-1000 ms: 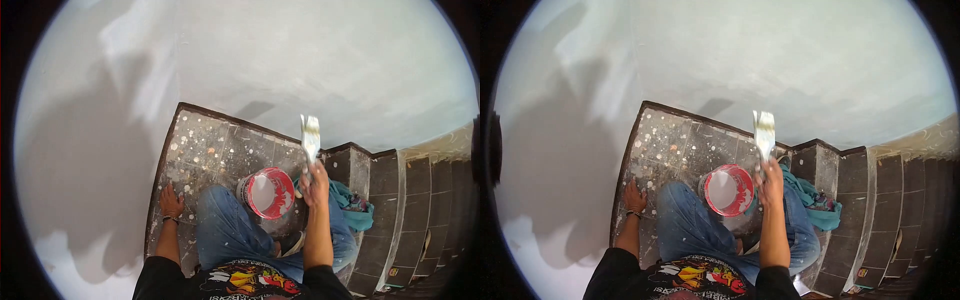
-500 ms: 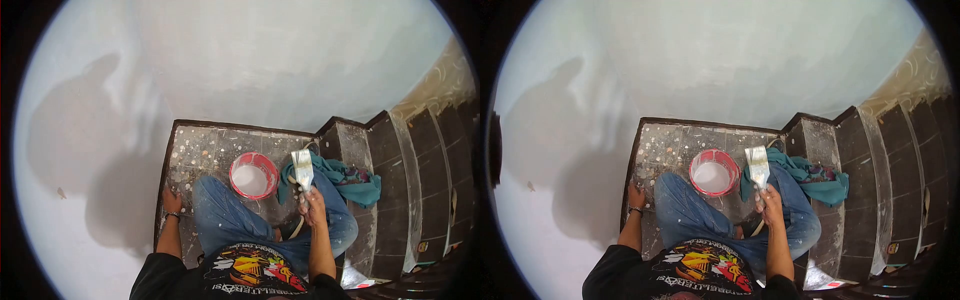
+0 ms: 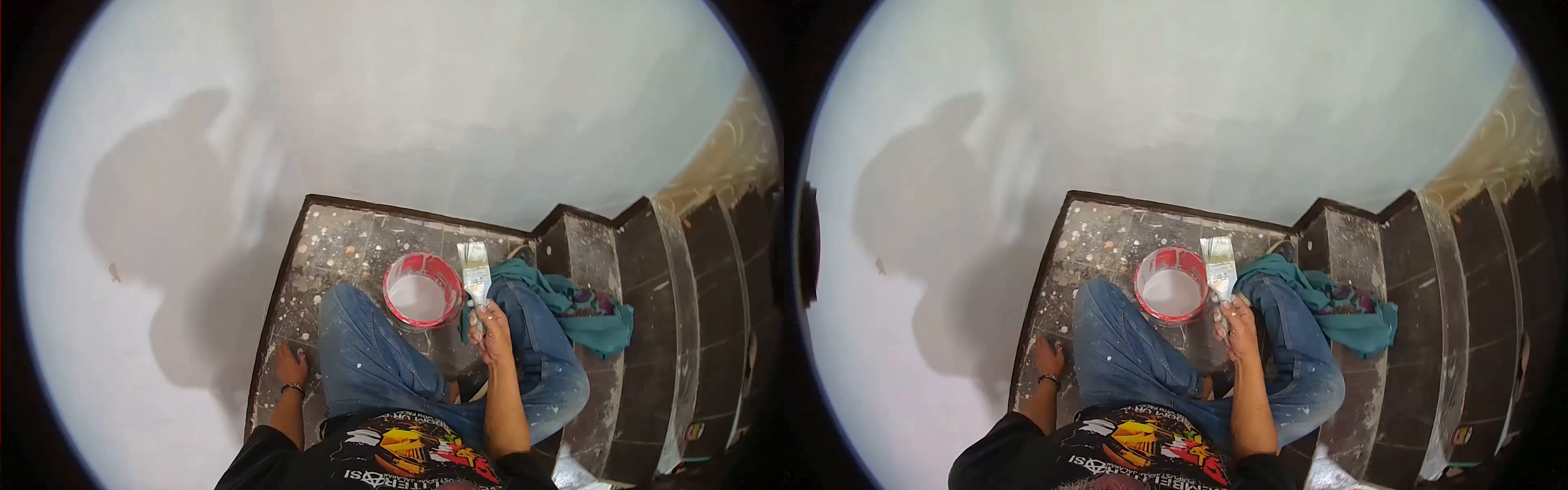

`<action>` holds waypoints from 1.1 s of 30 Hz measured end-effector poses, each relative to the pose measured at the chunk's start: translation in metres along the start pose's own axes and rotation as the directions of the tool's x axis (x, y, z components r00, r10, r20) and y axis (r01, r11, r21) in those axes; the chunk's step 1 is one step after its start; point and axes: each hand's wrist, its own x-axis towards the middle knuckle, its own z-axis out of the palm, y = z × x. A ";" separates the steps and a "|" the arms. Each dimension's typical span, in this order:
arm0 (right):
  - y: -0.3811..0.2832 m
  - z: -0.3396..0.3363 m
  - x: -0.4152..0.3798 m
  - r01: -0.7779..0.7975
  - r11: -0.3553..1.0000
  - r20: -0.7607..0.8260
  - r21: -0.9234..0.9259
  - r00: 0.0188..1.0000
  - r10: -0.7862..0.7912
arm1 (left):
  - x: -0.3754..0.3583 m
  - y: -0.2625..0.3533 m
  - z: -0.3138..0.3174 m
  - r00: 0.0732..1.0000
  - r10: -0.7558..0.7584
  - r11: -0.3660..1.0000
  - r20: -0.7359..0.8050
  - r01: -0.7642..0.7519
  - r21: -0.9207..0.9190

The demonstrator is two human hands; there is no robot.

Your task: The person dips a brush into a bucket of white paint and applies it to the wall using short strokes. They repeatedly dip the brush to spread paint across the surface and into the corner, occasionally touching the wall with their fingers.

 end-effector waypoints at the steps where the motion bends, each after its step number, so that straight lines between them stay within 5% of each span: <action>1: -0.002 0.001 0.004 -0.020 0.999 0.015 -0.031 1.000 0.021 | -0.001 -0.005 0.004 1.000 0.019 0.999 0.014 -0.019 0.026; 7: -0.013 0.000 0.022 0.051 0.973 -0.001 -0.223 0.999 -0.053 | -0.010 -0.007 0.006 0.998 0.023 0.997 0.055 -0.027 0.071; 11: 0.011 0.018 0.030 0.007 0.999 -0.063 0.043 0.998 -0.004 | -0.003 0.006 0.014 0.996 0.061 0.997 0.066 -0.064 0.036; 15: -0.019 0.030 0.039 0.017 0.938 0.020 -0.345 1.000 -0.010 | 0.056 0.024 0.010 0.984 -0.013 0.998 0.175 0.022 -0.052; 18: -0.036 0.019 0.031 0.007 0.920 -0.035 -0.392 0.999 -0.023 | 0.086 0.017 0.022 0.995 0.096 0.995 0.013 -0.097 0.015; 24: 0.002 0.005 0.010 -0.058 0.977 -0.128 -0.204 0.991 0.032 | 0.099 -0.003 0.025 0.983 0.157 0.986 0.095 -0.161 0.035; 33: -0.009 0.050 0.059 -0.047 0.890 -0.024 -0.454 0.999 0.040 | 0.101 0.000 0.026 0.972 0.103 0.982 0.212 -0.134 0.134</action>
